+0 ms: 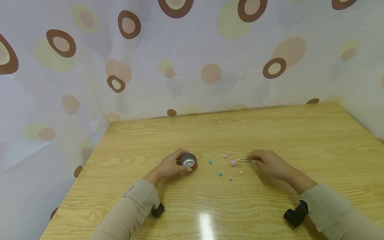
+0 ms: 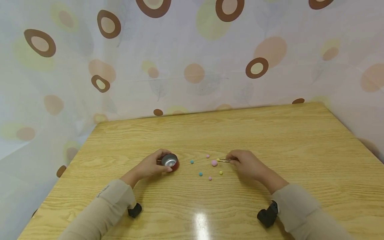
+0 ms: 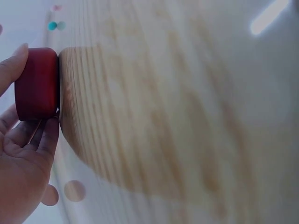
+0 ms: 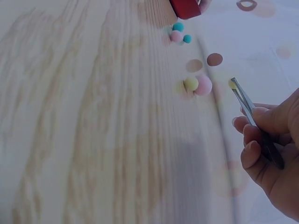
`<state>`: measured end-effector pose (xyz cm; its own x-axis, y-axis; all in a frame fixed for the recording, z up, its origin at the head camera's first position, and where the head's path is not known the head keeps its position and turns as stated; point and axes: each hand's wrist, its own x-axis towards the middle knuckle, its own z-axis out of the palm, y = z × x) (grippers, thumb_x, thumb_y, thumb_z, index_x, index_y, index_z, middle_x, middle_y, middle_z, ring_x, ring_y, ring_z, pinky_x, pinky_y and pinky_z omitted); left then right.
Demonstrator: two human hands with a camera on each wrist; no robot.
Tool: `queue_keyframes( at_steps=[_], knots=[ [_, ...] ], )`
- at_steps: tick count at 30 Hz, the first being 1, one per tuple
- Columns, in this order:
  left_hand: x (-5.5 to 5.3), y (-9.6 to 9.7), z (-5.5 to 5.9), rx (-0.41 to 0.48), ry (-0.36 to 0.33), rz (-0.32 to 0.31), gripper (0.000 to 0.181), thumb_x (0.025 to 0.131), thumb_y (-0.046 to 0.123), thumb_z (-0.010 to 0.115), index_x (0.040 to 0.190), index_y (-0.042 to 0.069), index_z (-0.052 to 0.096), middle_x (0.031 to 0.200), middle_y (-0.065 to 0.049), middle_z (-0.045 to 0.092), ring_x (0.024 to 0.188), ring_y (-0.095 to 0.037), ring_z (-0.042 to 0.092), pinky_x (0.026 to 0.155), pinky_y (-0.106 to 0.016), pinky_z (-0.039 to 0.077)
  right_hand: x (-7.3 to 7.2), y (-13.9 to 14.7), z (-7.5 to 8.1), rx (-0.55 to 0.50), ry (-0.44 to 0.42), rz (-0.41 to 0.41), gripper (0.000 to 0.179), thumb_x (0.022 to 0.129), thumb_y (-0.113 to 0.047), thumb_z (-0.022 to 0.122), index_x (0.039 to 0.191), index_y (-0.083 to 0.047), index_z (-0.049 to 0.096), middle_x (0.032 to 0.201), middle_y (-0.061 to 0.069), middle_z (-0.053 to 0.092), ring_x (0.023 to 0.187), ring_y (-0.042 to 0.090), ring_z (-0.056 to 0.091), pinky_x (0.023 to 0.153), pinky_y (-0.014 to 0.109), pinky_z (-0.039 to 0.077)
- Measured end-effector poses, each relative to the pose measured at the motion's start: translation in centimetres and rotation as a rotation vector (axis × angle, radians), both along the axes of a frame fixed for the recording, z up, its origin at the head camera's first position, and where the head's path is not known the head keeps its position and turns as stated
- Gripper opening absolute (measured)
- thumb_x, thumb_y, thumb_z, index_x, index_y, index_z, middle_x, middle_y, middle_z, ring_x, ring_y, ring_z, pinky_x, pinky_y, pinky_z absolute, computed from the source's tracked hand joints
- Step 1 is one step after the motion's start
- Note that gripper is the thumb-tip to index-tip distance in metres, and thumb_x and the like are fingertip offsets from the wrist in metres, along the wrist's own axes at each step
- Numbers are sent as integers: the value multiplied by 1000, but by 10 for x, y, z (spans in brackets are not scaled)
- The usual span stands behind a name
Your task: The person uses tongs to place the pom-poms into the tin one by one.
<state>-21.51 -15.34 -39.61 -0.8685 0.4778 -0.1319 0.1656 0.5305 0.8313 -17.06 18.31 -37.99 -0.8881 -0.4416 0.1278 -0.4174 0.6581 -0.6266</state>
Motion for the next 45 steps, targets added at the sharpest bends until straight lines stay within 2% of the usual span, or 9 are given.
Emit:
queue_keyframes(
  at_steps=[6, 13, 16, 23, 28, 33, 37, 40, 45],
  knots=[
    [-1, 1, 0, 7, -4, -4, 54, 73, 22, 69, 120, 11, 43, 112, -6, 49, 106, -25, 45, 87, -40, 37, -5, -10, 0, -24, -10, -3, 15, 83, 3, 52, 95, 0, 59, 89, 9, 59, 76, 17, 52, 62, 30, 45],
    [-2, 1, 0, 7, -6, -3, 55, 73, 20, 69, 120, 10, 42, 112, -7, 49, 104, -23, 45, 86, -37, 38, -11, -24, 4, -44, -6, 23, 17, 84, 2, 50, 99, 1, 58, 96, 13, 59, 86, 23, 55, 66, 33, 47],
    [-2, 2, 2, 2, -6, 3, 54, 73, 20, 69, 120, 10, 42, 112, -7, 49, 104, -23, 45, 87, -37, 37, -13, -30, 6, -58, -12, 39, 16, 85, 2, 50, 99, 0, 58, 95, 12, 59, 79, 20, 54, 63, 30, 45],
    [12, 7, 24, 7, -16, 9, 52, 75, 12, 67, 120, 2, 41, 113, -15, 48, 105, -30, 44, 87, -39, 36, -17, -40, 4, -82, -50, 58, 15, 85, -2, 52, 98, 1, 57, 91, 10, 59, 72, 16, 50, 60, 27, 43],
    [16, 9, 30, -11, -16, 13, 50, 76, 10, 66, 119, 2, 42, 113, -16, 48, 105, -30, 44, 87, -39, 37, -19, -45, 3, -108, -58, 59, 15, 84, -1, 52, 98, 2, 57, 92, 12, 59, 73, 17, 51, 60, 27, 43],
    [12, 8, 25, -11, -16, 14, 51, 75, 11, 67, 119, 2, 42, 112, -15, 48, 104, -30, 45, 86, -39, 38, -21, -51, 4, -123, -87, 49, 16, 86, 1, 49, 99, 2, 57, 83, 9, 58, 66, 14, 47, 54, 25, 40],
    [3, 4, 10, -11, -6, 13, 52, 73, 15, 69, 118, 6, 44, 111, -10, 50, 103, -26, 46, 86, -38, 38, -23, -57, 5, -161, -127, 68, 16, 87, 2, 47, 100, 4, 56, 74, 9, 54, 59, 14, 46, 49, 24, 39],
    [-4, 1, -1, -22, -1, 19, 54, 72, 20, 70, 118, 10, 44, 110, -6, 50, 102, -22, 46, 86, -36, 38, -25, -61, 4, -174, -125, 86, 17, 86, 2, 47, 101, 5, 55, 79, 12, 55, 61, 16, 47, 50, 23, 42],
    [-5, 1, -3, -25, 12, 14, 54, 71, 23, 71, 117, 11, 45, 108, -5, 51, 101, -20, 47, 86, -35, 39, -28, -70, 2, -157, -84, 96, 16, 85, 1, 49, 100, 4, 56, 85, 13, 58, 65, 17, 50, 54, 24, 44]
  ],
)
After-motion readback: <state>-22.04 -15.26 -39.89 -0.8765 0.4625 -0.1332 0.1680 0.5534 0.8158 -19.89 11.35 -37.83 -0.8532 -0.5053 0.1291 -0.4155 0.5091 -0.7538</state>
